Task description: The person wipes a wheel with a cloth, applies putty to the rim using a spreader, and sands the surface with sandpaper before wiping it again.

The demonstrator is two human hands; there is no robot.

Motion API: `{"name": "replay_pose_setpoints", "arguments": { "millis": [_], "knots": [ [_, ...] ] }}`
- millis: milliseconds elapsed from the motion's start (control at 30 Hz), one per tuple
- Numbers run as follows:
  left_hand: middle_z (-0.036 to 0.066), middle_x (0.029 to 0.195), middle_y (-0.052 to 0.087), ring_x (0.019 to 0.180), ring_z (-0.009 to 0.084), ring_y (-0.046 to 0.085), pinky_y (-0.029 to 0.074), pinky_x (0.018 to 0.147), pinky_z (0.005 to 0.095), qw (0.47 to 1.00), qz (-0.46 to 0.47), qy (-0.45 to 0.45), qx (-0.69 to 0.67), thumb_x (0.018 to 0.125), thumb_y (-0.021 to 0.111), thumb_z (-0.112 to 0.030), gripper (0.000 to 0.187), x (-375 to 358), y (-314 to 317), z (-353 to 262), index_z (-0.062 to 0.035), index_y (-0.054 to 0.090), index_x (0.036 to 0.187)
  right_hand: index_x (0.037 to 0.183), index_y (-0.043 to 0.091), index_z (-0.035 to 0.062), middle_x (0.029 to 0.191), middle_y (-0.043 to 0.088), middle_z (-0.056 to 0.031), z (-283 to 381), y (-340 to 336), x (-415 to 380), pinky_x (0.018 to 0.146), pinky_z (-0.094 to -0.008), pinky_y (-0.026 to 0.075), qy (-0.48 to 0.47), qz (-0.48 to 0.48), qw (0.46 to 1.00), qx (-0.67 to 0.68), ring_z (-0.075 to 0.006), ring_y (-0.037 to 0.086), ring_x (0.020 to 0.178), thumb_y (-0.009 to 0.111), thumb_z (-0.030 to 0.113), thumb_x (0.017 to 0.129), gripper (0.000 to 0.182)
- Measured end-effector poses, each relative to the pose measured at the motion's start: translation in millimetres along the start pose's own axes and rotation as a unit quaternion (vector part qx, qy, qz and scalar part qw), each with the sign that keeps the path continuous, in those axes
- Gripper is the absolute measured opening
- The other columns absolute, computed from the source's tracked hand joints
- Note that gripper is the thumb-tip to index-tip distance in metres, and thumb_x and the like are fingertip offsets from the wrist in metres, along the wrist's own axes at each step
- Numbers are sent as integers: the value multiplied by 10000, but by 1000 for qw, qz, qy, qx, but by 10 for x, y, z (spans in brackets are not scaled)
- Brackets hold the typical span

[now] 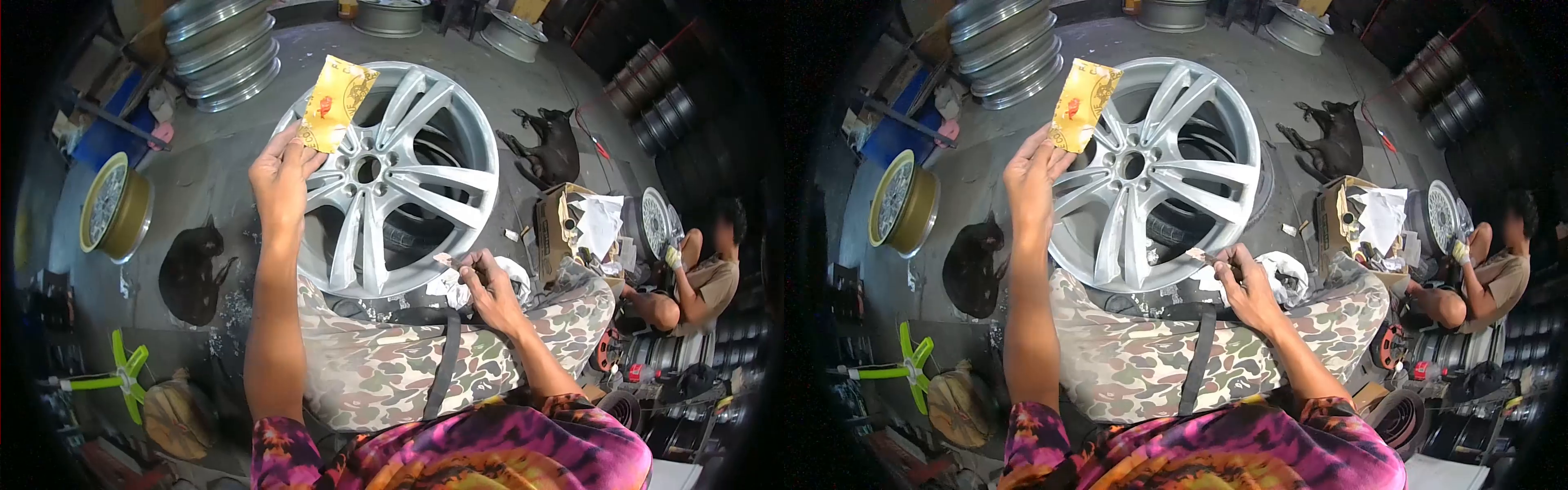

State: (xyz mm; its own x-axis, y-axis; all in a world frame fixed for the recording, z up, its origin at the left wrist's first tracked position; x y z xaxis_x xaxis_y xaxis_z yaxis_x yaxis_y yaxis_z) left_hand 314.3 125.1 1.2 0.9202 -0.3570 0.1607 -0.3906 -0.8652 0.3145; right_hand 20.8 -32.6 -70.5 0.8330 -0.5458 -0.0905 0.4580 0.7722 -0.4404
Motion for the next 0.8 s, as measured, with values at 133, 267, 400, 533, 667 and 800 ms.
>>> {"name": "replay_pose_setpoints", "arguments": {
  "millis": [133,267,400,533,667,800],
  "knots": [
    [240,1177,653,1058,289,685,570,937,362,998,53,-35,-2,1015,454,-53,328,-37,314,121,129,540,1275,1011,528,-11,778,569,-48,-196,-153,-104,641,-285,437,17,-30,999,39,-111,498,699,539,189,1016,200],
    [246,1174,657,1062,293,686,579,923,368,980,164,-112,12,1025,448,-57,322,-262,789,302,118,540,1280,1053,569,-9,770,584,-52,-211,-424,-166,629,-280,438,-16,-82,996,24,-100,507,698,555,164,1005,180],
    [226,1190,656,1062,279,687,576,925,356,954,259,-152,10,1024,453,-62,332,-620,1382,342,121,537,1288,993,597,-25,732,563,-26,51,-927,-214,593,-244,421,-94,-187,978,2,-72,491,633,582,96,980,122],
    [205,1202,655,1064,269,685,581,908,374,941,305,-149,11,1015,475,-80,346,-909,1894,334,117,546,1290,951,624,-30,750,564,-60,229,-1422,-373,597,-251,429,-123,-285,950,-22,-92,513,640,632,31,926,67],
    [206,1210,649,1060,275,686,584,904,383,934,326,-145,16,1016,482,-86,345,-1215,2367,276,119,543,1287,951,628,-32,788,596,-85,319,-1793,-508,589,-281,446,-239,-371,892,-96,-150,542,610,651,4,897,69],
    [206,1163,657,1049,281,690,612,856,348,926,355,-123,-31,1028,468,-78,322,-1442,2789,269,119,556,1266,962,635,-32,792,610,-97,214,-1996,-616,602,-297,461,-190,-377,902,-91,-185,573,634,653,8,899,77]
  ]
}}
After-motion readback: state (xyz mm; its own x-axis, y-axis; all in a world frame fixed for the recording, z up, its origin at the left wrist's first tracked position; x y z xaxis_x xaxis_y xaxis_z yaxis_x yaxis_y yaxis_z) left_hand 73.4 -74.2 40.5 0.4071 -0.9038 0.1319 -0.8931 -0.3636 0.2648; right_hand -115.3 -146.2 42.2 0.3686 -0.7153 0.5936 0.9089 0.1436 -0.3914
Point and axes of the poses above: each hand's wrist, its own x-axis towards the middle knuckle, its own y-axis out of the palm, z = x × y, the point moved 5 cm from there along x, towards the middle knuckle
